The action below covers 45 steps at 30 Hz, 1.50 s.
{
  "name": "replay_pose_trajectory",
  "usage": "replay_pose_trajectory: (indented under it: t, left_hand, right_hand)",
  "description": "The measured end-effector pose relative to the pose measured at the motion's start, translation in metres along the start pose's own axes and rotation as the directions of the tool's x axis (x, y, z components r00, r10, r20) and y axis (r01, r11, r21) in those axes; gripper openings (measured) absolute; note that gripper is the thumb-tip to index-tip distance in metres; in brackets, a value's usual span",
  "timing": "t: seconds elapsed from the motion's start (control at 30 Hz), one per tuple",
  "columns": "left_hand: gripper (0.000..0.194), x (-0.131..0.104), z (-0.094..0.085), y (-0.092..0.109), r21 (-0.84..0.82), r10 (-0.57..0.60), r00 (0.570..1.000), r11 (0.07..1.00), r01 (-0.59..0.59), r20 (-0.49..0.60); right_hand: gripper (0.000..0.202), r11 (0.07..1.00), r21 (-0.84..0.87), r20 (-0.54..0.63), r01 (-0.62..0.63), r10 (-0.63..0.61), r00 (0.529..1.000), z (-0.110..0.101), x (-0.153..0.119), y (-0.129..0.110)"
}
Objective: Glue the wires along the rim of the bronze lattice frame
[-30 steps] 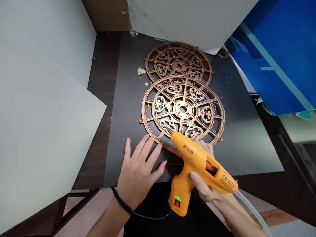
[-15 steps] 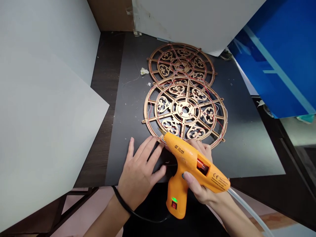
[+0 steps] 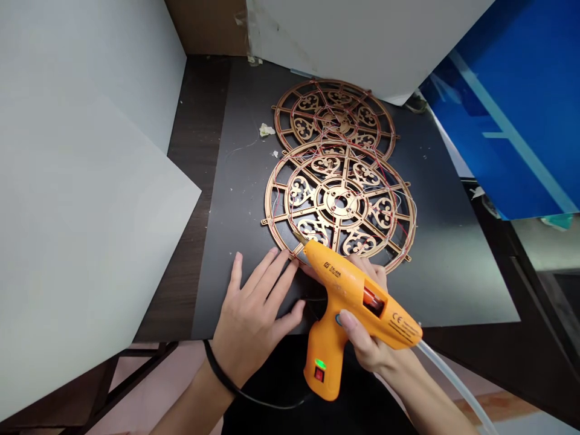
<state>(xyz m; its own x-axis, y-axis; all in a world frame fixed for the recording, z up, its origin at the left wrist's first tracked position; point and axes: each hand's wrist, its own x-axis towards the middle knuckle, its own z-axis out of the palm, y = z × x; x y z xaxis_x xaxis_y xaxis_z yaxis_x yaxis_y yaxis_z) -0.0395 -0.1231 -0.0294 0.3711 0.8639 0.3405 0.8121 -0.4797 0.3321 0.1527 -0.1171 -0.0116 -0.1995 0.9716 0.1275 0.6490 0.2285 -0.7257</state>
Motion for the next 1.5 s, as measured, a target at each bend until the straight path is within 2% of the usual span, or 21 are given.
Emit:
replay_pose_trajectory:
  t: [0.43,0.93,1.1,1.37,1.5]
  left_hand:
    - [0.042,-0.0012,-0.0011,-0.0044,0.064,0.042,0.999,0.997,-0.043,0.015]
    - [0.041,-0.0002,-0.0021,-0.0032,0.122,0.063,0.998,0.990,-0.065,0.020]
    - [0.042,0.0001,-0.0020,-0.0027,0.116,0.052,0.998,0.992,-0.054,0.025]
    - [0.042,-0.0006,-0.0003,-0.0028,0.105,0.048,0.999,0.993,-0.050,0.018]
    - [0.043,-0.0007,-0.0005,-0.0034,0.066,0.022,0.998,0.997,-0.026,0.053]
  right_hand:
    - [0.040,0.999,0.003,-0.038,0.051,-0.051,0.998,0.0010,-0.0020,0.0029]
    - [0.031,0.995,-0.054,-0.019,0.083,-0.084,0.996,0.0013,-0.0037,0.0054]
    - [0.026,0.994,-0.045,-0.037,0.095,-0.097,0.995,0.0014,-0.0065,0.0069]
    - [0.032,0.994,-0.052,-0.031,0.092,-0.094,0.995,0.0005,-0.0006,0.0015]
    - [0.035,0.998,-0.032,-0.010,0.055,-0.056,0.998,-0.0002,-0.0021,0.0011]
